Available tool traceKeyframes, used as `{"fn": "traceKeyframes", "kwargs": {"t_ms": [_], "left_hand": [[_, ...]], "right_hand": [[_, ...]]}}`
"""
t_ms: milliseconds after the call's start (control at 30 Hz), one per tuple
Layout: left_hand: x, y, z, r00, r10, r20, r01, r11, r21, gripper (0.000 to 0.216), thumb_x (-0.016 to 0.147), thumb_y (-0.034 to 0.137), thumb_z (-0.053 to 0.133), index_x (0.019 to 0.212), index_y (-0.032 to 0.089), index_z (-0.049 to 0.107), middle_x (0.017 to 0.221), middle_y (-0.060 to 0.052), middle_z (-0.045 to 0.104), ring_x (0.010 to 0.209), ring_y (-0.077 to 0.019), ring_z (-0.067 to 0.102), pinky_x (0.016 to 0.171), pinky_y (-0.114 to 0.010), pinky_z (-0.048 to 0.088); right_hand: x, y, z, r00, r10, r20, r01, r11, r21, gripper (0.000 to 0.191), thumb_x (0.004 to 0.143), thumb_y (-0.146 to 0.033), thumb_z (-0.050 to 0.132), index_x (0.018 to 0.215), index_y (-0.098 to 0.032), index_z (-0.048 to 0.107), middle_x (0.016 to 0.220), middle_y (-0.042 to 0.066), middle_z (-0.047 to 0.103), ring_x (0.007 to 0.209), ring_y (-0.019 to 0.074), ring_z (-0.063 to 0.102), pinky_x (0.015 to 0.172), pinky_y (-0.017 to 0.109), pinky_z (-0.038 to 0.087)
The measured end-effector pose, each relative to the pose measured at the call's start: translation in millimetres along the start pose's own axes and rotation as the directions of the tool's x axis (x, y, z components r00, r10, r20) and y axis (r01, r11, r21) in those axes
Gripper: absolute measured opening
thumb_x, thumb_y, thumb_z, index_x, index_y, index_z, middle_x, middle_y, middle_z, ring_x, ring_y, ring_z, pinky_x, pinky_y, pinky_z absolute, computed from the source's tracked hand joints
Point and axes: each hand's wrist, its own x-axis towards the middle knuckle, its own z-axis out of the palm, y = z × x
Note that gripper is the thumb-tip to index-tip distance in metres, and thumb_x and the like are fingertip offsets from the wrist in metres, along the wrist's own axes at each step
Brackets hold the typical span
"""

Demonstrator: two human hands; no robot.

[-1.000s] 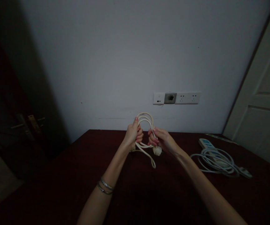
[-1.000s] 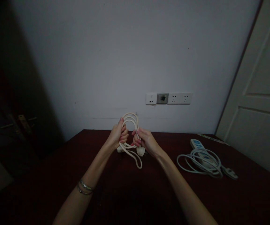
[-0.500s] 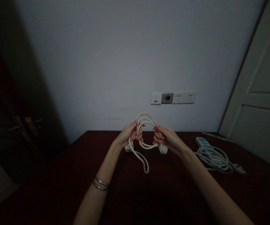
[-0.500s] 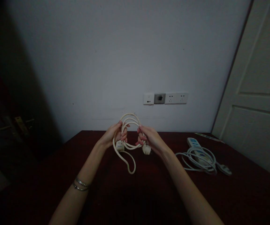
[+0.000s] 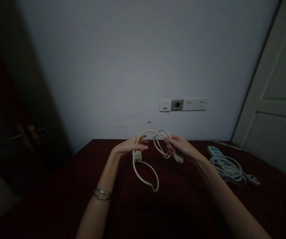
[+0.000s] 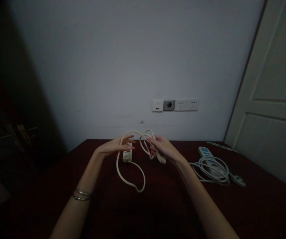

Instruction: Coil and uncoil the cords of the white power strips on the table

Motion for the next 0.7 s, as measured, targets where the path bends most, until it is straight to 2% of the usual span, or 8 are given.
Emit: {"fn": "traceKeyframes", "kwargs": {"t_ms": [200,367,400,467,533,600,633,700], "left_hand": [[3.7,11.7,19.9,0.944,0.290,-0.158,-0.259,0.947,0.193,0.099,0.058,0.020,0.077,0.141,0.026,0.024,0.145,-0.019,0.023,0.130,-0.0330,0.029,0.100,-0.050,0.033],[9.7,8.9,27.0,0.950,0.310,0.030,-0.312,0.945,0.098,0.069,0.070,0.019,0.065,0.132,0.019,0.036,0.130,-0.017,0.045,0.116,-0.0262,0.049,0.096,-0.044,0.040],[9.9,9.5,28.5,0.943,0.333,0.032,-0.334,0.935,0.123,0.063,0.072,0.018,0.062,0.130,0.019,0.038,0.127,-0.016,0.048,0.113,-0.0251,0.051,0.095,-0.043,0.041],[9.0,12.7,33.2,0.910,0.403,-0.098,-0.361,0.886,0.289,0.065,0.073,0.018,0.060,0.133,0.020,0.034,0.128,-0.016,0.047,0.113,-0.0252,0.051,0.095,-0.043,0.041],[6.9,17.8,40.1,0.804,0.525,-0.280,-0.307,0.769,0.560,0.077,0.071,0.019,0.063,0.138,0.021,0.026,0.137,-0.017,0.036,0.122,-0.0290,0.041,0.099,-0.047,0.035],[4.7,22.4,49.0,0.680,0.657,-0.327,-0.179,0.581,0.794,0.085,0.068,0.018,0.067,0.140,0.022,0.023,0.146,-0.017,0.020,0.132,-0.0332,0.024,0.105,-0.051,0.023],[4.1,23.7,53.5,0.651,0.696,-0.301,-0.116,0.484,0.867,0.085,0.068,0.018,0.068,0.140,0.022,0.024,0.149,-0.016,0.014,0.135,-0.0343,0.016,0.107,-0.052,0.017],[5.2,23.1,61.0,0.659,0.715,-0.233,-0.044,0.345,0.937,0.080,0.068,0.016,0.067,0.138,0.023,0.030,0.150,-0.013,0.013,0.136,-0.0349,0.009,0.107,-0.055,0.011]], "right_hand": [[-8.7,-3.5,-0.5,0.987,-0.019,0.157,0.047,0.982,-0.182,0.030,0.077,-0.045,0.060,0.078,-0.017,0.051,0.040,-0.011,0.036,0.033,0.0034,0.031,0.043,0.021,0.043],[-14.9,-6.4,1.5,0.975,-0.020,0.222,0.039,0.996,-0.082,0.030,0.081,-0.046,0.055,0.074,-0.017,0.050,0.039,-0.012,0.030,0.029,0.0028,0.027,0.041,0.022,0.043],[-13.8,-5.6,2.4,0.977,-0.030,0.212,0.045,0.997,-0.065,0.029,0.081,-0.045,0.055,0.076,-0.016,0.051,0.038,-0.013,0.030,0.029,0.0029,0.027,0.041,0.022,0.043],[-10.0,-3.2,4.3,0.984,-0.059,0.171,0.066,0.997,-0.038,0.028,0.081,-0.044,0.055,0.079,-0.017,0.051,0.037,-0.013,0.030,0.029,0.0033,0.028,0.042,0.022,0.045],[-6.1,-0.7,5.8,0.988,-0.087,0.126,0.094,0.994,-0.053,0.026,0.081,-0.043,0.056,0.078,-0.018,0.048,0.037,-0.013,0.032,0.030,0.0037,0.031,0.043,0.021,0.044],[-4.2,0.8,7.2,0.989,-0.095,0.113,0.107,0.988,-0.109,0.026,0.080,-0.042,0.057,0.081,-0.018,0.047,0.038,-0.012,0.035,0.031,0.0042,0.034,0.040,0.019,0.042],[-4.4,1.0,7.9,0.989,-0.088,0.117,0.104,0.985,-0.139,0.026,0.079,-0.041,0.058,0.085,-0.018,0.047,0.039,-0.012,0.037,0.031,0.0045,0.035,0.038,0.018,0.040],[-6.9,-0.1,9.2,0.989,-0.065,0.131,0.087,0.982,-0.169,0.028,0.078,-0.040,0.059,0.092,-0.018,0.047,0.040,-0.012,0.039,0.031,0.0050,0.036,0.035,0.017,0.037]]}}
